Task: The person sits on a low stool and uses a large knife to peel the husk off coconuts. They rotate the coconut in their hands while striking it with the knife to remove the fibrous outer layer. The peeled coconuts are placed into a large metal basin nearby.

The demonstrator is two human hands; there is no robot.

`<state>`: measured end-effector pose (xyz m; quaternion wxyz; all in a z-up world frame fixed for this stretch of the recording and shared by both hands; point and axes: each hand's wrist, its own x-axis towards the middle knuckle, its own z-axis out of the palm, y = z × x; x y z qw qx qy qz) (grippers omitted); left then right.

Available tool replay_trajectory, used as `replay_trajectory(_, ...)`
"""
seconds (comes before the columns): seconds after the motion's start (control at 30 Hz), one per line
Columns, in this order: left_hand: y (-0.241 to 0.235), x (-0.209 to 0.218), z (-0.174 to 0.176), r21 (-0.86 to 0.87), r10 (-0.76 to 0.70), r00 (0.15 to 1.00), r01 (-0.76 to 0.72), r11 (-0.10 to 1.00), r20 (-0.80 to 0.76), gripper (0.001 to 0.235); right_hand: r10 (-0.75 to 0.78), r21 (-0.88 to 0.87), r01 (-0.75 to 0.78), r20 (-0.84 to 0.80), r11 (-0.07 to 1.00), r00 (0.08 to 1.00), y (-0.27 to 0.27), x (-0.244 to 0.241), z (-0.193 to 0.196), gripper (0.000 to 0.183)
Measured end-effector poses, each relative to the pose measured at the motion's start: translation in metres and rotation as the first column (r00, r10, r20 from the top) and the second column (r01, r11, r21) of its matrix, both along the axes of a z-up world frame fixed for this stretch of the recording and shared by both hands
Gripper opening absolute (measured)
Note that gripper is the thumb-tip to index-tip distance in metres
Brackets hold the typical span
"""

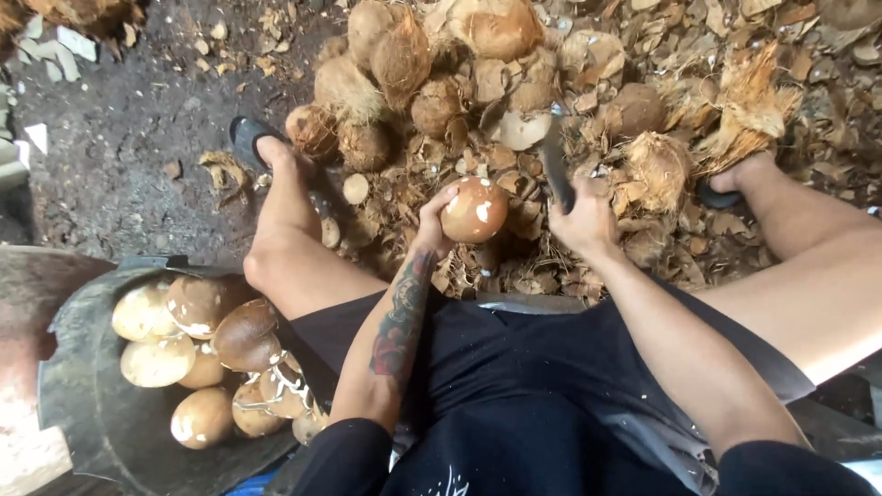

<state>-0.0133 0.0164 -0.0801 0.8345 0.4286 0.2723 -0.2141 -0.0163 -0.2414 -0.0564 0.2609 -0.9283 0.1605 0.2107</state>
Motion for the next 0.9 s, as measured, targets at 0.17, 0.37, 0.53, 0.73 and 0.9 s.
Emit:
replay_trajectory(0.17, 0.001, 0.008, -0.001, 0.009, 0.028, 1.000, -0.028, 1.000, -0.013, 0.067, 0.470, -0.088, -0.479, 0.407, 0.874, 0.783, -0.004, -0.033, -0.036, 0.024)
replay_trajectory(0.37, 0.004, 0.010, 0.006, -0.048, 0.042, 0.996, -0.046, 0.998, -0.075, 0.067, 0.236, 0.326, -0.245, 0.067, 0.913, 0.969, -0.004, -0.054, -0.026, 0.021)
replay_trajectory(0.53, -0.001, 0.010, 0.018, -0.015, 0.059, 0.995, -0.060, 0.998, -0.077, 0.076, 0.357, 0.145, -0.440, 0.392, 0.886, 0.848, -0.011, -0.048, -0.025, 0.029)
replay_trajectory(0.73, -0.002, 0.000, 0.044, -0.136, 0.108, 0.987, -0.124, 0.983, -0.114, 0.065, 0.265, 0.194, -0.240, -0.111, 0.951, 0.958, 0.003, -0.041, 0.007, 0.034)
replay_trajectory(0.9, -0.021, 0.005, 0.111, -0.283, 0.133, 0.982, -0.166, 0.945, -0.132, 0.067, -0.137, 0.200, 0.135, -0.003, 0.971, 0.991, -0.003, 0.003, 0.029, 0.046)
